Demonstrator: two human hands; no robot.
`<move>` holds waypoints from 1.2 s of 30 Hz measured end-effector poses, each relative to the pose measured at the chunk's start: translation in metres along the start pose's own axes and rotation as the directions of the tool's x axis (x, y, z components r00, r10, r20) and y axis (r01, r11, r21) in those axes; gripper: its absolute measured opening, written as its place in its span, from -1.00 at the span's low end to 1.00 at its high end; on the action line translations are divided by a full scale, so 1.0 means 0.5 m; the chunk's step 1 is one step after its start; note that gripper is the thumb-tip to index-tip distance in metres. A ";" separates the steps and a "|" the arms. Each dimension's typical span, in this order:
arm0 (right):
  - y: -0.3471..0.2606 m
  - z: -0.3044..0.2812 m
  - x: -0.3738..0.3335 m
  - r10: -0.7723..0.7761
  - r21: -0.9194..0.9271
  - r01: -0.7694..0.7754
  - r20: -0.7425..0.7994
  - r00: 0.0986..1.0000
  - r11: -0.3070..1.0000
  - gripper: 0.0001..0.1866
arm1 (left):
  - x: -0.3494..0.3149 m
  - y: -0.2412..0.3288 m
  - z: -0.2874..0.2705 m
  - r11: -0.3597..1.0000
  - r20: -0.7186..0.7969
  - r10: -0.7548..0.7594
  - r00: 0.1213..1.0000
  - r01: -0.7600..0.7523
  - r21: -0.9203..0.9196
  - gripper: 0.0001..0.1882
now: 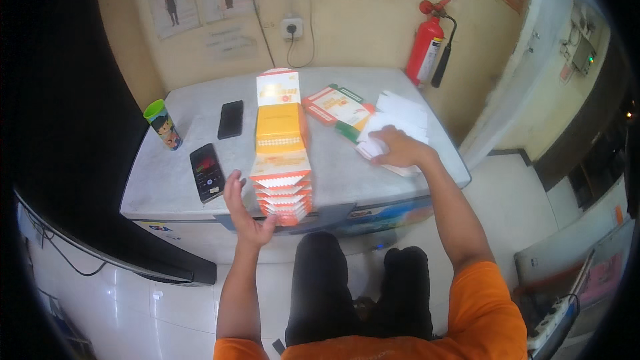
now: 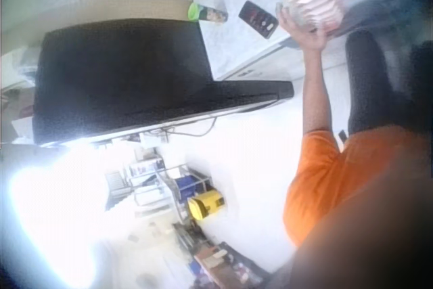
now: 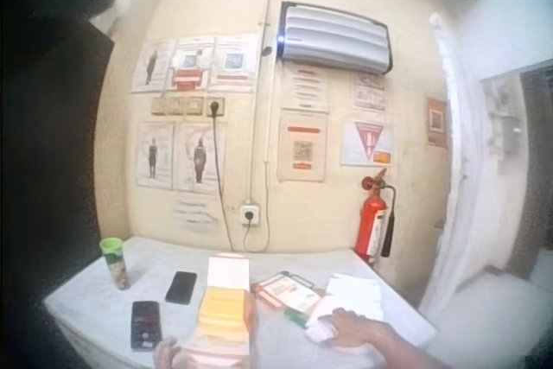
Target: The person assembles small cardboard boxes by folding flat pieces into shape and stacking them on a freezer. They handle each box one at a time, folding edges and tucking flaps to form the final box.
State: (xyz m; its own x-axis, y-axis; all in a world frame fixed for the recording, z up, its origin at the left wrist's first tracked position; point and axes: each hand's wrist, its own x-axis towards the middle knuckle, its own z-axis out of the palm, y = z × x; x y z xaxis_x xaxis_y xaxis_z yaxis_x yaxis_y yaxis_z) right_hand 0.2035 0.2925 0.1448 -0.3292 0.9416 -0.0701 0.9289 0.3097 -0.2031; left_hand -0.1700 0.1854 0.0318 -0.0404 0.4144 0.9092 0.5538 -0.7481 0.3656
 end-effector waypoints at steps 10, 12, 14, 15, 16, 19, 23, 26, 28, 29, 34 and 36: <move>0.080 0.037 -0.004 -0.177 0.090 0.185 -0.091 0.980 0.979 -0.34 | -0.004 0.001 -0.005 0.986 -0.036 -0.163 0.986 0.162 -0.038 -0.10; 0.083 0.031 -0.008 -0.196 0.140 0.215 -0.137 0.971 0.967 -0.42 | -0.005 -0.007 -0.003 0.982 -0.062 -0.183 0.981 0.179 -0.061 -0.13; 0.077 0.010 -0.023 -0.172 0.223 0.203 -0.149 0.974 0.954 -0.54 | -0.006 -0.015 -0.001 0.972 -0.105 -0.215 0.971 0.202 -0.118 -0.15; 0.070 -0.005 -0.038 -0.112 0.169 0.174 -0.322 0.940 0.970 -0.60 | -0.006 -0.016 -0.001 0.969 -0.144 -0.233 0.962 0.216 -0.123 -0.17; 0.062 -0.024 -0.059 -0.020 0.118 0.086 -0.470 0.883 0.989 -0.67 | -0.004 -0.014 -0.004 0.965 -0.186 -0.246 0.951 0.223 -0.136 -0.20; 0.042 -0.089 -0.157 0.157 0.191 0.005 -0.822 0.547 0.981 -0.85 | -0.002 0.030 -0.010 0.991 -0.282 -0.122 0.951 0.135 0.025 -0.26; 0.024 -0.145 -0.334 0.222 0.400 0.406 -0.881 0.418 0.822 -0.82 | -0.005 0.184 0.042 0.988 -0.237 0.150 0.960 -0.136 0.073 -0.28; -0.031 -0.140 -0.446 0.195 0.468 0.516 -0.846 0.496 0.718 -0.73 | -0.010 0.336 0.126 0.944 -0.016 0.329 0.944 -0.329 -0.012 -0.15; -0.066 -0.135 -0.546 0.021 0.409 0.403 -0.723 0.691 0.819 -0.66 | -0.008 0.426 0.180 0.948 0.091 0.301 0.949 -0.287 -0.137 0.03; -0.082 -0.130 -0.593 0.012 0.455 0.306 -0.573 0.820 0.836 -0.62 | -0.013 0.468 0.199 0.952 0.140 0.254 0.957 -0.222 -0.212 0.07; -0.090 -0.066 -0.652 -0.209 0.415 0.334 -0.317 0.925 0.846 -0.60 | -0.058 0.555 0.246 0.841 0.642 0.061 0.764 0.306 -0.445 0.11; -0.079 -0.034 -0.636 -0.219 0.471 0.302 -0.224 0.950 0.829 -0.66 | -0.093 0.550 0.252 0.776 0.689 0.046 0.723 0.409 -0.480 -0.03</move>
State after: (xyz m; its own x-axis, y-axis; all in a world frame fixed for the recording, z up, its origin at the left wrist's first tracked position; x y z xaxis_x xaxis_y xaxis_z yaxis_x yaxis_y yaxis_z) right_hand 0.2745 -0.0169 0.1914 -0.4780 0.8560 0.1971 0.5903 0.4792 -0.6495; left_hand 0.0891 0.0259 0.0651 0.5695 0.6227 0.5366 0.0142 -0.6602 0.7510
